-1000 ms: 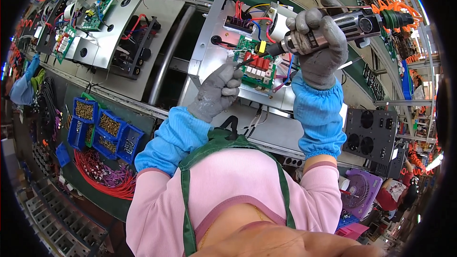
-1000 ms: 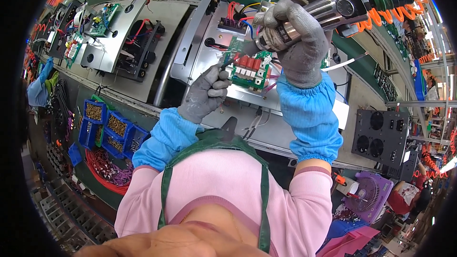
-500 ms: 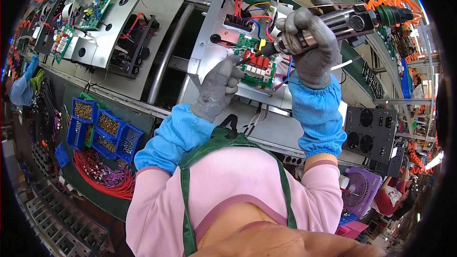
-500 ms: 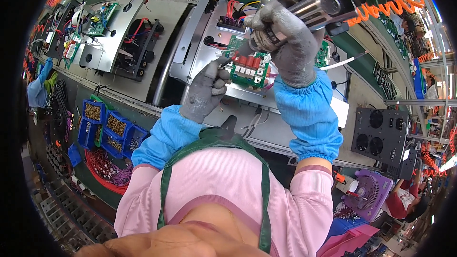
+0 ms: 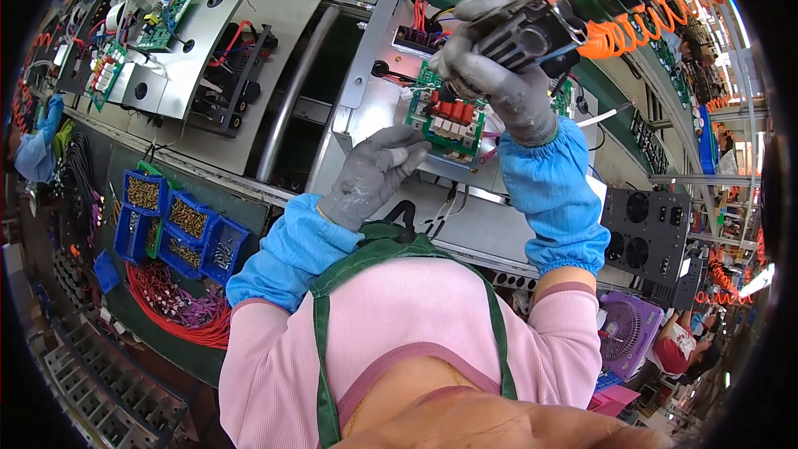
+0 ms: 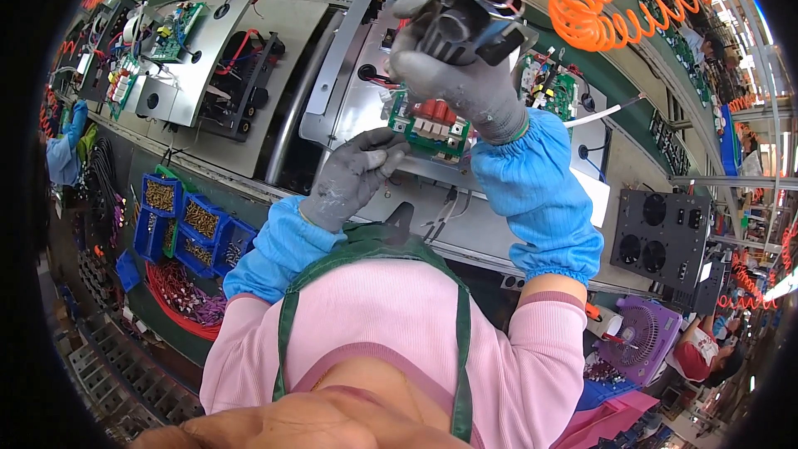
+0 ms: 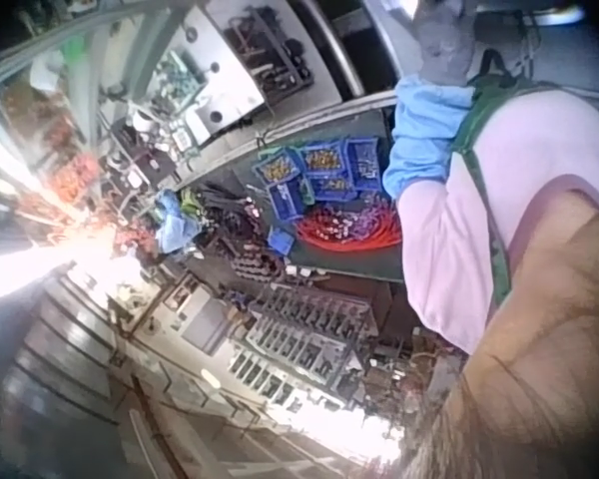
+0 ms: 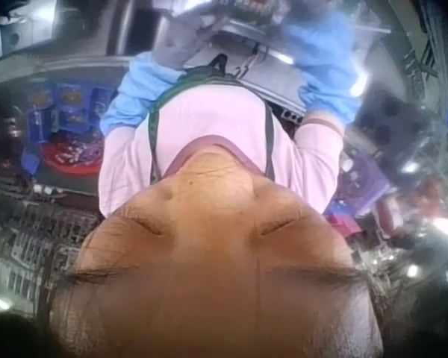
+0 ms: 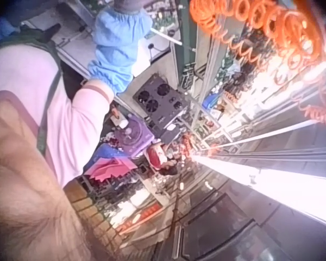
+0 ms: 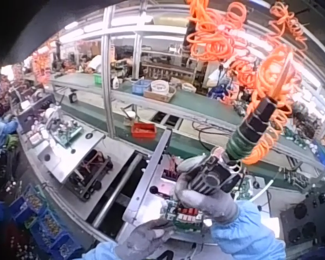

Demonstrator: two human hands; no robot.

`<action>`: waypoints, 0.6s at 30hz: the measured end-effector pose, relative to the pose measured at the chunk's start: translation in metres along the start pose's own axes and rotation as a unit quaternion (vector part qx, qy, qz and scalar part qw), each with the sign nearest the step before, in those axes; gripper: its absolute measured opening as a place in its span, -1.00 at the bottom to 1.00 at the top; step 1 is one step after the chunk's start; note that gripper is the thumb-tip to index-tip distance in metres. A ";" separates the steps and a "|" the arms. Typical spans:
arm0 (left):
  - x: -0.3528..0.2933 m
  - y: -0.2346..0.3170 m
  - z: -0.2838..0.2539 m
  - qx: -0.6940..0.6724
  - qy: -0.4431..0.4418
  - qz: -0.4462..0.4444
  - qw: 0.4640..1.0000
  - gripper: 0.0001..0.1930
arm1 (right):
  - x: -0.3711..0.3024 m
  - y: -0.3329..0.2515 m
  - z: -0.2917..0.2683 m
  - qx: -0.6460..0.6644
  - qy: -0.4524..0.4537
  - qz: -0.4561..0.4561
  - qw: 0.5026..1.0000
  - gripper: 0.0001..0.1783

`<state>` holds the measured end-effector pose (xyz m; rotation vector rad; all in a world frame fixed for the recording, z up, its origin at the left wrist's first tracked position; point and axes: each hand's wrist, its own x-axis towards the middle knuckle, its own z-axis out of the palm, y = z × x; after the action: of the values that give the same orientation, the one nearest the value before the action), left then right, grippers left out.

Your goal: The person assembles an electronic circuit board component by connecting wires and securing them with screws using a pneumatic screwdriver.

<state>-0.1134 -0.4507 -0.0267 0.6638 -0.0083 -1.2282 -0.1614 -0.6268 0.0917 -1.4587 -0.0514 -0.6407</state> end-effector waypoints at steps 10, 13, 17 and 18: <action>-0.004 0.007 0.011 0.051 -0.039 0.021 0.998 -0.64 | 0.007 0.001 0.007 0.003 -0.004 0.082 0.997 -0.65; -0.006 0.009 0.012 0.073 -0.008 -0.004 0.997 -0.63 | 0.010 0.003 0.009 -0.055 -0.022 0.089 0.994 -0.72; -0.009 0.014 0.001 0.119 -0.024 -0.008 0.993 -0.68 | 0.011 0.001 0.010 -0.067 -0.025 0.078 0.994 -0.73; -0.009 0.014 -0.001 0.141 -0.038 -0.013 0.989 -0.69 | 0.011 -0.002 0.012 -0.067 -0.014 0.091 0.994 -0.73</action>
<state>-0.1039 -0.4398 -0.0174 0.8636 -0.2412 -1.2888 -0.1492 -0.6199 0.0996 -1.5806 0.1046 -0.4826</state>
